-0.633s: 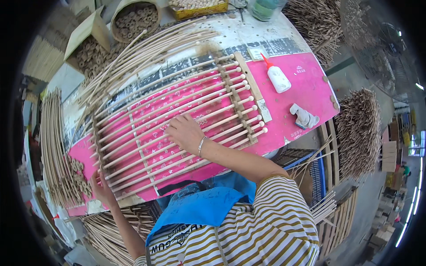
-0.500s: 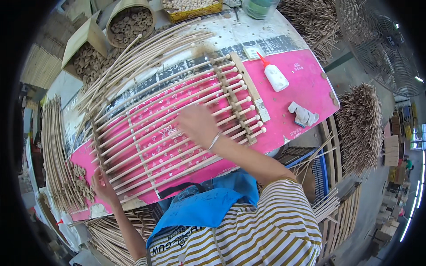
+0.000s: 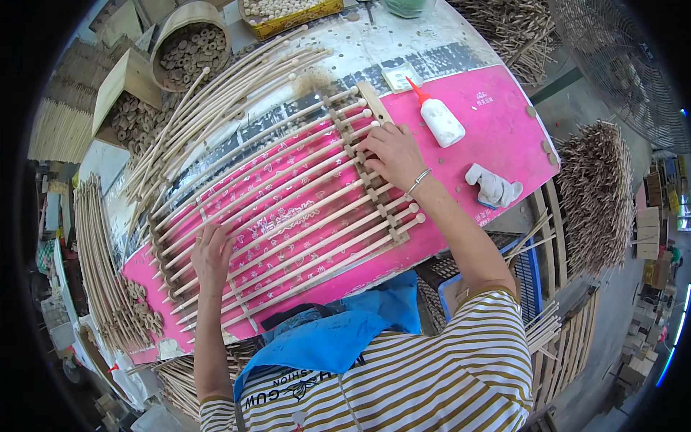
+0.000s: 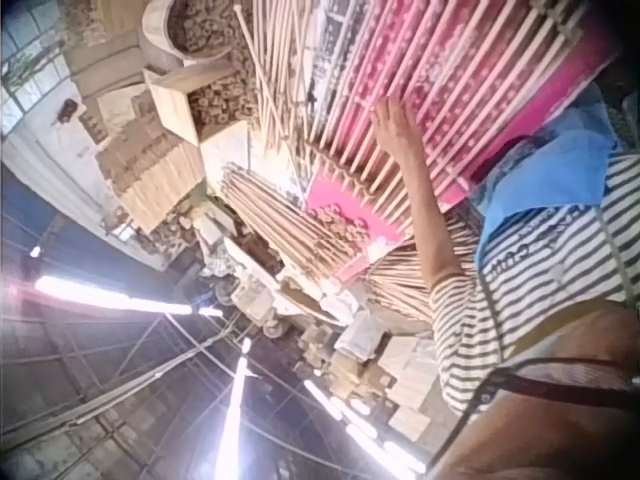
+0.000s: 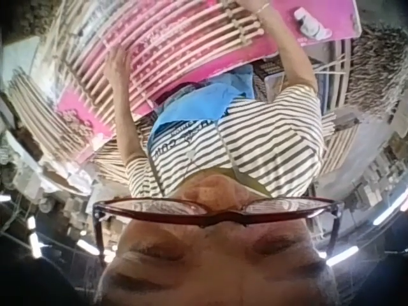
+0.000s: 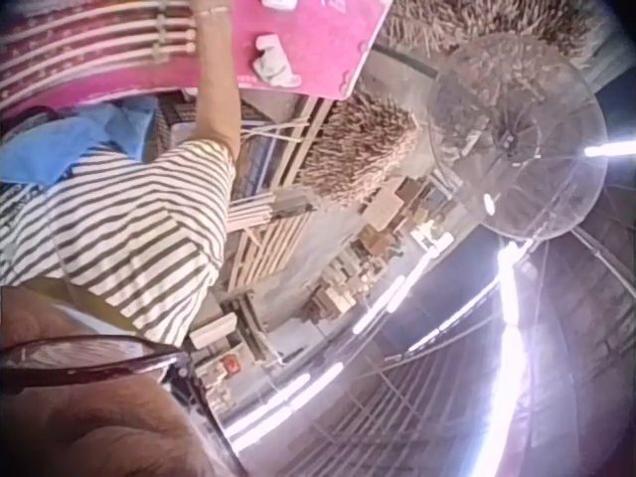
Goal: The person is assembling wooden lattice components by gluing small rings onto thin rods on a workbench.
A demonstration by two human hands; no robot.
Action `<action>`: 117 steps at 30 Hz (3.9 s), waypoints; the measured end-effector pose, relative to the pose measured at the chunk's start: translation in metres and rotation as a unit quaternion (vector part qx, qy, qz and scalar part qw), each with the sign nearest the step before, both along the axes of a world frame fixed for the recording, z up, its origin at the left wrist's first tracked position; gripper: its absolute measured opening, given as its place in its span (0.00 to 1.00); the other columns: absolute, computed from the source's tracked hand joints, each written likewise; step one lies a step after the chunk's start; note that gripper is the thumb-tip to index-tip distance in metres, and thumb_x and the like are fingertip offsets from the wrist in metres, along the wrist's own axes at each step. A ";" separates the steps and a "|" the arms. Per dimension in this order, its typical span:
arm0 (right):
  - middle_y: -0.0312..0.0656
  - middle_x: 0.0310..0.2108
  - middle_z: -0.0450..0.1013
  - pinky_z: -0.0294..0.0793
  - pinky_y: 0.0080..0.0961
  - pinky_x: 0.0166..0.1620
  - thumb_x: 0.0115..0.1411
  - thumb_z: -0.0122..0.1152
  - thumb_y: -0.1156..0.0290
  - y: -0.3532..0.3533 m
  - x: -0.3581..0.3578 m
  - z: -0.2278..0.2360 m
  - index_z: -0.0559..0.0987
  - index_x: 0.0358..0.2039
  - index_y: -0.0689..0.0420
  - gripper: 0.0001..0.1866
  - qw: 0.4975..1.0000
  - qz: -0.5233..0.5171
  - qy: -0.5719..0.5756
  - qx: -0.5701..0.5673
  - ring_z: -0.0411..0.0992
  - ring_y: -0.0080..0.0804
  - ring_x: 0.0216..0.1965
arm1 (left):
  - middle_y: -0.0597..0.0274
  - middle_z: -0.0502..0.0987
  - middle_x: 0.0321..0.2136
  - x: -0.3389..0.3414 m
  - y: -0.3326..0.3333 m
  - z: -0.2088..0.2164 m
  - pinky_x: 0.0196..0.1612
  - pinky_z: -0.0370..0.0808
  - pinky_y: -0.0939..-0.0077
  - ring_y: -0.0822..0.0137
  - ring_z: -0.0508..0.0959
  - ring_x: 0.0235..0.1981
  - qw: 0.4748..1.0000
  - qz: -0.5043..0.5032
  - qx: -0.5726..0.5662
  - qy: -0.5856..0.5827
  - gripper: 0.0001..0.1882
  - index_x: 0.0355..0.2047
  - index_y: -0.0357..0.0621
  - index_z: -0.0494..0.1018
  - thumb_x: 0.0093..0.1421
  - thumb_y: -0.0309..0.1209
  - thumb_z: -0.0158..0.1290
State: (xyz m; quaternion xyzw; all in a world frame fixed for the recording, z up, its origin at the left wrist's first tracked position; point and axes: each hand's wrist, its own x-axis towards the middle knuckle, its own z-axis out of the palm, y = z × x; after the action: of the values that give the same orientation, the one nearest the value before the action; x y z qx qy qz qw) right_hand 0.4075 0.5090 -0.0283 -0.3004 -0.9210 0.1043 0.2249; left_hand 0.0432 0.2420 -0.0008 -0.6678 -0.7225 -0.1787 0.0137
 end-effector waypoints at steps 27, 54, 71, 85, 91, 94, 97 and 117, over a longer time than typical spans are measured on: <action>0.40 0.34 0.78 0.72 0.39 0.43 0.59 0.69 0.70 0.044 0.048 0.025 0.85 0.38 0.53 0.07 0.981 -0.076 0.151 -0.096 0.76 0.42 0.40 | 0.56 0.76 0.32 0.002 0.005 0.004 0.40 0.75 0.60 0.52 0.77 0.36 0.999 0.002 -0.038 0.001 0.07 0.38 0.41 0.82 0.59 0.26 0.65; 0.34 0.37 0.76 0.67 0.38 0.53 0.56 0.72 0.67 0.017 0.013 0.004 0.83 0.38 0.50 0.09 0.993 0.036 0.081 -0.084 0.74 0.36 0.47 | 0.59 0.79 0.36 0.005 0.008 0.007 0.41 0.75 0.61 0.53 0.77 0.37 0.999 -0.015 -0.036 0.007 0.10 0.43 0.43 0.83 0.61 0.28 0.63; 0.38 0.30 0.75 0.69 0.39 0.41 0.59 0.68 0.71 0.035 0.024 0.011 0.85 0.35 0.51 0.04 0.990 -0.067 0.104 -0.063 0.74 0.41 0.36 | 0.59 0.80 0.42 -0.003 0.022 0.000 0.45 0.75 0.59 0.54 0.79 0.43 0.998 0.025 -0.028 0.042 0.13 0.47 0.44 0.82 0.61 0.26 0.63; 0.35 0.34 0.76 0.71 0.38 0.47 0.54 0.73 0.69 -0.007 0.024 0.024 0.85 0.36 0.51 0.09 0.987 0.040 0.046 -0.146 0.74 0.38 0.42 | 0.61 0.80 0.39 0.026 -0.021 0.010 0.43 0.74 0.62 0.56 0.78 0.39 0.998 -0.014 -0.053 -0.007 0.14 0.43 0.44 0.83 0.56 0.29 0.67; 0.33 0.37 0.75 0.69 0.36 0.51 0.52 0.74 0.69 -0.015 0.020 0.009 0.85 0.38 0.49 0.11 0.989 0.075 0.034 -0.123 0.73 0.36 0.46 | 0.60 0.80 0.38 0.026 -0.017 0.004 0.43 0.74 0.61 0.55 0.77 0.38 0.998 -0.018 -0.053 0.010 0.10 0.41 0.44 0.82 0.58 0.27 0.65; 0.35 0.37 0.76 0.69 0.36 0.50 0.53 0.74 0.70 -0.016 0.020 0.010 0.85 0.38 0.52 0.11 0.991 0.074 0.033 -0.108 0.73 0.38 0.44 | 0.61 0.80 0.37 0.028 -0.016 0.004 0.43 0.74 0.61 0.55 0.77 0.38 0.998 -0.021 -0.053 0.011 0.10 0.41 0.44 0.83 0.58 0.27 0.65; 0.33 0.37 0.75 0.68 0.37 0.52 0.53 0.73 0.70 -0.014 0.023 0.007 0.85 0.38 0.49 0.10 0.990 0.068 0.032 -0.121 0.73 0.37 0.45 | 0.61 0.80 0.37 0.027 -0.015 0.004 0.43 0.74 0.61 0.55 0.77 0.38 0.999 -0.029 -0.042 0.012 0.10 0.41 0.44 0.83 0.59 0.28 0.65; 0.37 0.39 0.76 0.67 0.38 0.53 0.56 0.72 0.70 -0.013 0.023 0.010 0.83 0.40 0.54 0.11 0.990 0.087 0.020 -0.109 0.73 0.40 0.46 | 0.63 0.80 0.36 0.020 -0.008 0.000 0.44 0.74 0.60 0.56 0.76 0.39 0.997 -0.039 -0.060 -0.034 0.09 0.39 0.45 0.82 0.58 0.29 0.63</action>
State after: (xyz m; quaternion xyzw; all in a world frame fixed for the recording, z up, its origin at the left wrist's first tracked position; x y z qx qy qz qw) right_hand 0.4302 0.4964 -0.0183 -0.2398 -0.9221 0.2291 0.1995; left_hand 0.0629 0.2340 -0.0012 -0.6889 -0.7051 -0.1576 -0.0582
